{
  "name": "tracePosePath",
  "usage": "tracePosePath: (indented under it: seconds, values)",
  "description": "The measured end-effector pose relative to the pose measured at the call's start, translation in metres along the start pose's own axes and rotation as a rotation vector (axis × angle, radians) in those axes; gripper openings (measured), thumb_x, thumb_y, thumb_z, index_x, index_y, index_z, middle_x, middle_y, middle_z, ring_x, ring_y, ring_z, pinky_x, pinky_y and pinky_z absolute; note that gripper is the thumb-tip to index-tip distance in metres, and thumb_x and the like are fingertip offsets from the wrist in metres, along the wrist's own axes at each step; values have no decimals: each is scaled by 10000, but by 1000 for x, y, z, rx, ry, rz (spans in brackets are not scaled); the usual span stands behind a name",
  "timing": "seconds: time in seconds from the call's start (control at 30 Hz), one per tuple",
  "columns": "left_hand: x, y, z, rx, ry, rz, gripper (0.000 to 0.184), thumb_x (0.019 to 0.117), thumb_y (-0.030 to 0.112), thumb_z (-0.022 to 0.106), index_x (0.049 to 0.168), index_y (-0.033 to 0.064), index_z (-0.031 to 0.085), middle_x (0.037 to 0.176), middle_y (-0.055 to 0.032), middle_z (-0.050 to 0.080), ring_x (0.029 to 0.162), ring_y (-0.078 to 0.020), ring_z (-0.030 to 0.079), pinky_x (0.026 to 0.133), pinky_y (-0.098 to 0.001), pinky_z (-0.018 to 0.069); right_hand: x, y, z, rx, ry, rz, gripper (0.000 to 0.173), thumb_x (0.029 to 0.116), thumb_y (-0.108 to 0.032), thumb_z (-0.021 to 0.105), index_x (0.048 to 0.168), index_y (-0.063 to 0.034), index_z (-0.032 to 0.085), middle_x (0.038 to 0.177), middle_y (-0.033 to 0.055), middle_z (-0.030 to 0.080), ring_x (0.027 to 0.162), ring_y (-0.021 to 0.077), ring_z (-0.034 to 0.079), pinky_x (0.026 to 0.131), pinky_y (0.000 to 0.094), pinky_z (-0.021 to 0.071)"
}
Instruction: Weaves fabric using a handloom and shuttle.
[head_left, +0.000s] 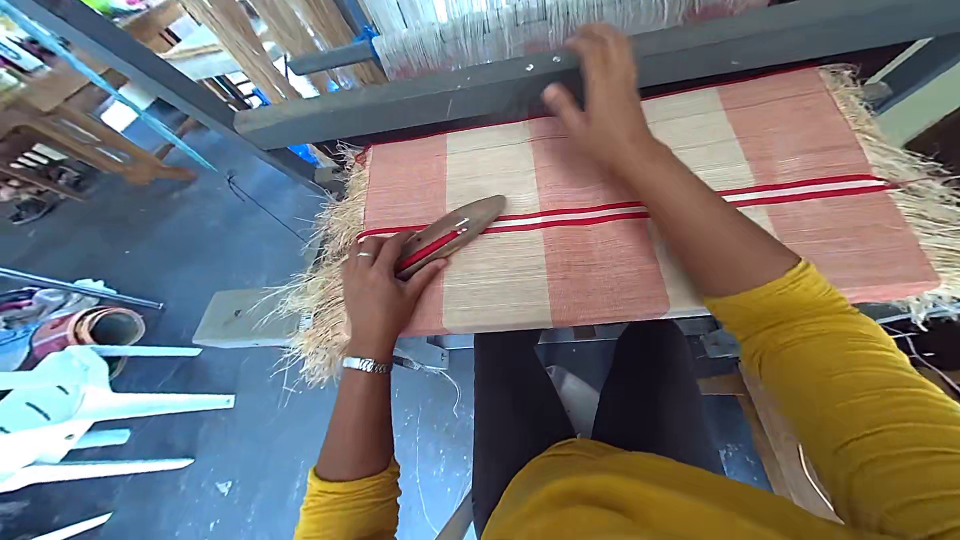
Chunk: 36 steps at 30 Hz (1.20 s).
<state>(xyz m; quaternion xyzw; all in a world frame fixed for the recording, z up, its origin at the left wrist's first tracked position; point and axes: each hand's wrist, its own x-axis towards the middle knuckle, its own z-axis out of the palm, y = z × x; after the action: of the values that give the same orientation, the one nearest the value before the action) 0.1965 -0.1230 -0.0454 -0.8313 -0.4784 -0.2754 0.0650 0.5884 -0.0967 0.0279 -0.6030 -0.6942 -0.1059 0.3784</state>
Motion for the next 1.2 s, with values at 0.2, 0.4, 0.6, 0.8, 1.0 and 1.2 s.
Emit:
tracePosePath:
  seconds: [0.2, 0.4, 0.6, 0.8, 1.0, 1.2]
  values:
    - [33, 56, -5, 6, 56, 185, 604, 865, 659, 701, 1226, 174, 714, 1121, -103, 685, 1053, -326, 625, 924, -548, 465, -36, -80, 13, 184, -759, -286, 634, 878, -525, 775, 1367, -162, 598, 1162, 85, 702, 1073, 276, 681, 927, 569, 547]
    - [45, 53, -8, -347, -15, 141, 942, 886, 699, 639, 1579, 121, 370, 1337, -96, 632, 1226, -253, 590, 1130, -570, 352, -26, -22, -45, 397, -768, -145, 428, 850, -379, 819, 1184, -140, 699, 919, 37, 720, 797, 154, 681, 737, 431, 586]
    - [71, 73, 8, -491, 15, 215, 666, 1026, 449, 584, 1534, 50, 423, 1326, -127, 634, 1300, -262, 560, 1189, -609, 303, -26, 6, -101, 550, -509, -88, 418, 872, -489, 753, 1118, -161, 674, 878, -60, 664, 744, 19, 620, 662, 225, 546]
    - [95, 132, 28, -585, 286, 201, 744, 953, 419, 689, 1463, -40, 403, 1546, -268, 377, 1480, -377, 318, 1213, -558, 267, -34, 11, -100, 500, -403, -31, 460, 818, -507, 808, 1096, -159, 695, 887, -54, 688, 772, 20, 638, 692, 225, 552]
    - [99, 162, 47, -925, 12, 361, 285, 1098, 168, 437, 1274, -18, 563, 1011, -76, 658, 896, -134, 636, 812, -327, 553, -33, 16, -91, 477, -394, -14, 485, 809, -547, 814, 1097, -170, 713, 892, -61, 702, 789, 16, 648, 706, 232, 556]
    - [58, 130, 30, -798, -76, 291, 278, 1102, 140, 370, 1143, 42, 627, 906, -39, 620, 685, -89, 548, 591, -250, 474, -30, 31, -81, 315, -385, 121, 531, 824, -567, 798, 1132, -145, 702, 951, 11, 703, 840, 103, 654, 787, 369, 552]
